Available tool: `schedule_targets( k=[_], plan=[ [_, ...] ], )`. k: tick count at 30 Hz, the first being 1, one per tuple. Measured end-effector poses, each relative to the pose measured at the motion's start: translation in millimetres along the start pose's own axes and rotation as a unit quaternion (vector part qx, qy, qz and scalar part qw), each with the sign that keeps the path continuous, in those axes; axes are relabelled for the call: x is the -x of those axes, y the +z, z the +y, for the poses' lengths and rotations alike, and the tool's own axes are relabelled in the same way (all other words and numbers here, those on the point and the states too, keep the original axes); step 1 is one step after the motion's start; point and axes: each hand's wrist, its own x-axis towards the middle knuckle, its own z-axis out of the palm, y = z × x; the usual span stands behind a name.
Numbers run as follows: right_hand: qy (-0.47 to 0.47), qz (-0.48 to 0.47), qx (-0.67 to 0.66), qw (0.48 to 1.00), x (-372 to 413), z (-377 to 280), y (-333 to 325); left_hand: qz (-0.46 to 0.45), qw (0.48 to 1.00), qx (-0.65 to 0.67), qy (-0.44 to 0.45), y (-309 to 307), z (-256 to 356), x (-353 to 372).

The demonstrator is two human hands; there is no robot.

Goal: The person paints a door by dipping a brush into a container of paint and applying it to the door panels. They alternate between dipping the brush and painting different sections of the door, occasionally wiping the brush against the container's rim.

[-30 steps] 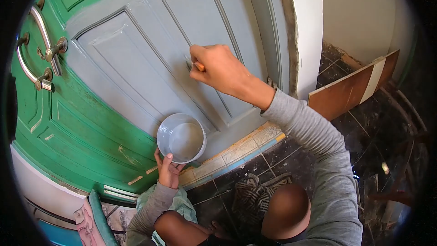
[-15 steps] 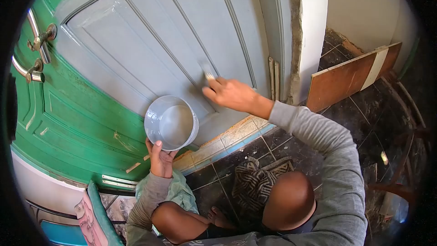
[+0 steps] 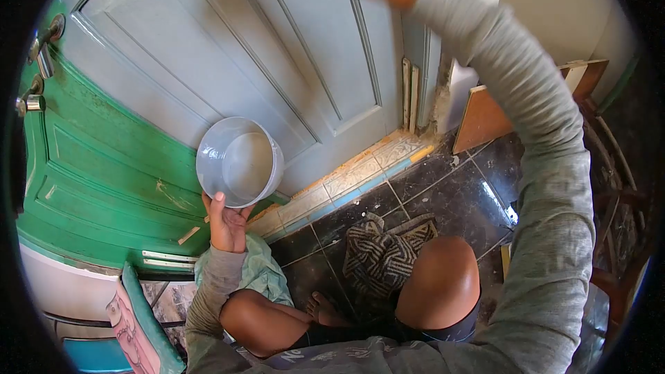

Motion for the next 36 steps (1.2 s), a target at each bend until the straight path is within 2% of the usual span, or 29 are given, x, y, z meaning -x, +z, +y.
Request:
schedule_targets(
  k=[1, 2, 3, 4, 5, 7, 10, 12, 13, 16, 18, 21, 22, 23, 25, 27, 29, 32, 33, 36],
  plan=[
    [-0.049, -0.033, -0.031, 0.998, 28.2, -25.9, 26.4, -0.001, 1.000, 0.001, 0.000, -0.1, 1.3, 0.8],
    [-0.056, -0.117, 0.055, 0.990, 41.8, -79.1, 24.6, -0.003, 1.000, 0.005, 0.002, 0.5, 2.4, 1.9],
    [-0.086, -0.183, -0.014, 0.979, 71.3, -116.4, 39.3, -0.003, 1.000, 0.010, 0.005, 1.2, 3.2, 2.9],
    [-0.076, -0.256, -0.077, 0.961, 101.8, -156.6, 50.7, -0.005, 1.000, 0.014, 0.010, 0.8, 4.4, 4.1],
    [-0.104, -0.289, -0.107, 0.946, 128.7, -185.2, 58.4, -0.007, 1.000, 0.017, 0.013, 0.0, 5.7, 5.7],
    [-0.086, -0.365, -0.208, 0.903, 156.1, -214.2, 65.5, -0.013, 0.999, 0.025, 0.020, 0.9, 7.8, 8.4],
    [-0.062, -0.212, -0.120, 0.968, 142.7, -173.2, 76.8, -0.021, 0.999, 0.022, 0.015, -0.7, 10.3, 11.4],
    [0.122, -0.239, -0.211, 0.940, 88.1, -112.1, 53.6, -0.017, 1.000, -0.016, 0.015, -11.6, 6.2, 8.2],
    [0.148, -0.222, -0.196, 0.944, 66.6, -91.2, 42.5, -0.016, 0.999, -0.035, 0.017, -14.6, 4.1, 6.3],
    [0.171, -0.095, -0.114, 0.974, 17.2, -54.2, -0.7, -0.008, 0.999, 0.025, 0.019, -5.3, 8.2, 7.3],
    [0.114, -0.033, -0.018, 0.993, -2.4, -31.2, -10.5, -0.012, 0.999, 0.026, 0.018, -4.3, 9.1, 8.1],
    [0.039, -0.018, 0.059, 0.997, 28.9, -45.3, 0.5, -0.010, 1.000, 0.022, 0.012, -9.0, 10.0, 9.3],
    [0.041, -0.074, -0.019, 0.996, 32.3, -67.4, -3.3, -0.005, 1.000, 0.008, 0.016, -12.2, 10.1, 9.7],
    [0.034, -0.062, -0.028, 0.997, 52.2, -92.4, 16.3, -0.001, 1.000, -0.006, 0.020, -15.0, 9.9, 9.8],
    [0.001, -0.184, -0.024, 0.983, 108.6, -147.7, 46.5, -0.002, 1.000, -0.010, 0.021, -22.6, 10.1, 11.0],
    [0.000, -0.202, -0.089, 0.975, 148.6, -197.4, 66.7, 0.014, 0.999, 0.001, 0.029, -19.2, 11.8, 15.5],
    [0.038, -0.242, -0.172, 0.954, 181.6, -238.6, 83.7, 0.006, 0.999, 0.012, 0.029, -21.4, 13.4, 19.4],
    [0.072, -0.269, -0.235, 0.931, 204.8, -269.2, 96.7, -0.006, 0.999, -0.001, 0.034, -19.0, 16.3, 24.0],
    [0.084, -0.312, -0.267, 0.908, 210.4, -272.0, 99.5, -0.008, 0.999, -0.003, 0.036, -20.4, 15.9, 23.2],
    [0.002, -0.315, -0.241, 0.918, 225.5, -267.7, 106.9, -0.016, 0.999, -0.011, 0.037, -20.8, 18.4, 23.6]
  ],
)
